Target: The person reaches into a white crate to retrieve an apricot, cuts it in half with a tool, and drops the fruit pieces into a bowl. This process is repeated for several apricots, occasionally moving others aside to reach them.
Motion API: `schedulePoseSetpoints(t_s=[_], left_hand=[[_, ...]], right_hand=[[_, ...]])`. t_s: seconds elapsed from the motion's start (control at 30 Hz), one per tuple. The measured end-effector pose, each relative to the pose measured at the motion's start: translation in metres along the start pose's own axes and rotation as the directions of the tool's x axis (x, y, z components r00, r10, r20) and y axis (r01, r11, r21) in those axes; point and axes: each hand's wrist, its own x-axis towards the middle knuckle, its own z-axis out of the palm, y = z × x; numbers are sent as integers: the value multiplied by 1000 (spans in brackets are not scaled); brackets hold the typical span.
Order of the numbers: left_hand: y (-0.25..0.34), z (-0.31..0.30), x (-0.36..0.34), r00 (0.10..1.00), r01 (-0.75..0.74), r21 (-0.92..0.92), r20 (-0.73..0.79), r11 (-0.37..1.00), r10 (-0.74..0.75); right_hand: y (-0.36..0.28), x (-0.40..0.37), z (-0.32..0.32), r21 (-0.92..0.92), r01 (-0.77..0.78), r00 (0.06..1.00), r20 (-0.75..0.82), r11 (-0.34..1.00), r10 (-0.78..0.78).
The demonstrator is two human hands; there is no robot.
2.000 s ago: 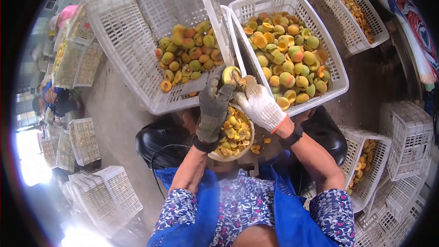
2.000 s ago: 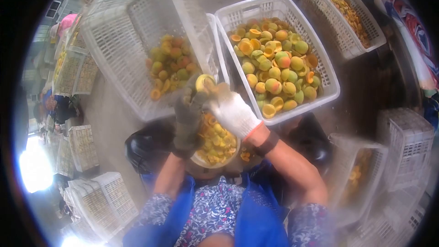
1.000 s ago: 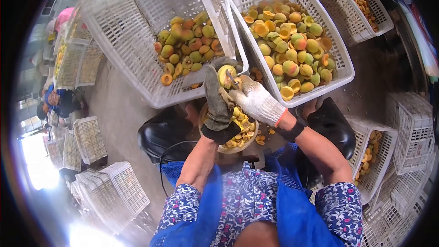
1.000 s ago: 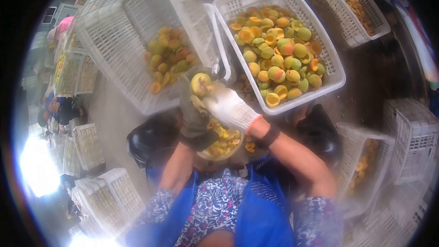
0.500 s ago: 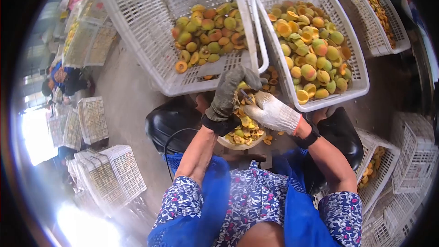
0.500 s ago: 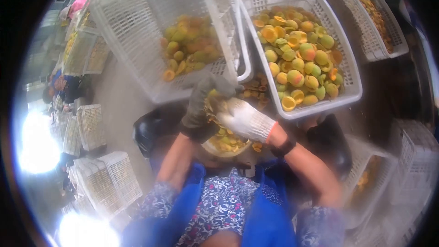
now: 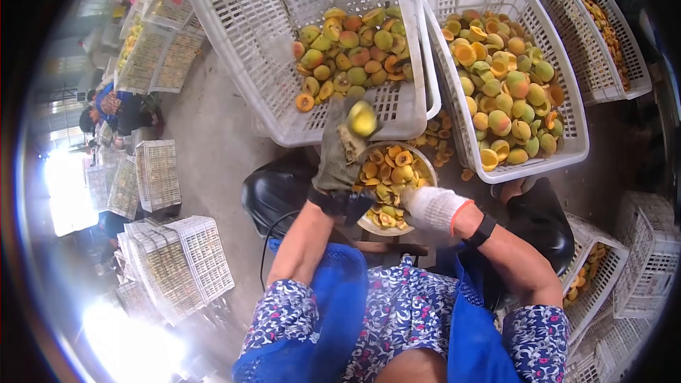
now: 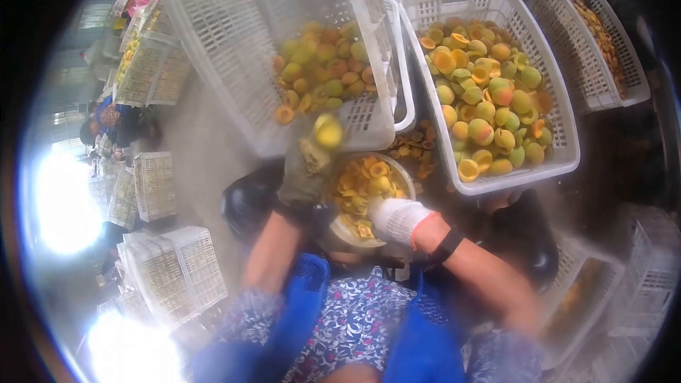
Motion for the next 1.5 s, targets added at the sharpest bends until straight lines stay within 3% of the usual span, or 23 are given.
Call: schedulePoseSetpoints(t_s=[0.03, 0.07, 0.1, 0.13, 0.17, 0.23, 0.3, 0.37, 0.4, 0.43, 0.47, 0.5, 0.57, 0.63, 0.7, 0.73, 0.87, 0.93, 1.0, 1.1, 1.27, 1.43, 1.5], left_hand=[[18, 5, 17, 1000, 3, 0, 1, 1000, -3], [51, 11, 36, 986, 165, -350, 72, 922, -149], [67, 12, 54, 948, 318, -638, 190, 702, -256], [37, -13, 79, 979, 43, -127, 205, 991, -16], [-3, -47, 105, 920, -321, 396, 347, 860, 184], [-42, -78, 138, 943, -144, 950, 217, 278, -252], [-171, -158, 146, 947, -295, 921, 318, -255, 52], [-123, -131, 118, 778, -376, 822, 531, -428, 337], [-109, -121, 118, 769, -397, 818, 544, -417, 336], [-98, -113, 118, 894, -408, 857, 445, -315, 53], [-91, -108, 119, 914, -378, 898, 324, -224, -242], [-89, -105, 116, 913, -383, 896, 331, -224, -237], [-83, -99, 107, 926, -209, 978, 206, 24, -317], [-76, -101, 111, 934, -236, 967, 253, 95, -253], [-64, -111, 112, 922, -322, 631, 378, 705, 83], [-21, -97, 100, 907, 193, 429, 266, 882, -327], [93, -26, 47, 816, 406, 186, 366, 895, -447], [100, -9, 27, 807, 447, 111, 377, 888, -454], [98, 5, 12, 795, 491, 38, 388, 870, -466], [94, 24, -2, 841, 424, -70, 401, 903, -364], [87, 43, -10, 931, 131, 51, 337, 990, -140], [67, 45, -12, 947, 71, 39, 311, 997, -80], [71, 42, -10, 941, -74, 192, 339, 979, 4]], right_hand=[[1, 2, 0, 35, -3, 1000, -15, 999, 4], [2, 2, -8, 44, 60, 996, -65, 997, -57], [3, 1, -8, 44, 56, 997, -64, 997, -53], [6, 2, -8, -6, 81, 990, -117, 997, -81], [10, 1, -11, -57, 100, 979, -174, 993, -108], [5, -3, -20, -56, 77, 981, -174, 995, -86], [17, 1, -9, -98, 182, 943, -266, 978, -202], [21, 2, -12, -53, 159, 948, -271, 986, -168], [21, 3, -14, -18, 139, 951, -275, 990, -139], [21, 3, -14, 13, 125, 954, -277, 992, -117], [21, 5, -13, 7, 171, 919, -362, 985, -157], [20, 4, -15, 6, 167, 916, -370, 986, -153], [18, 2, -25, -111, 299, 837, -447, 948, -316], [15, -4, -43, -37, 306, 848, -445, 951, -290], [8, -6, -53, 185, 237, 848, -518, 954, -111], [-2, -11, -64, 310, 173, 863, -504, 935, 8], [-1, -1, -64, 377, 232, 813, -581, 897, 34], [5, 0, -59, -67, 358, 601, -747, 931, -284], [6, -1, -55, -203, 290, 562, -755, 935, -339], [11, 0, -51, -381, 171, 525, -745, 909, -411], [11, -3, -46, -470, -22, 527, -756, 882, -389], [16, 1, -40, -442, 40, 567, -728, 896, -385], [14, 4, -40, -441, 60, 571, -721, 896, -393]])
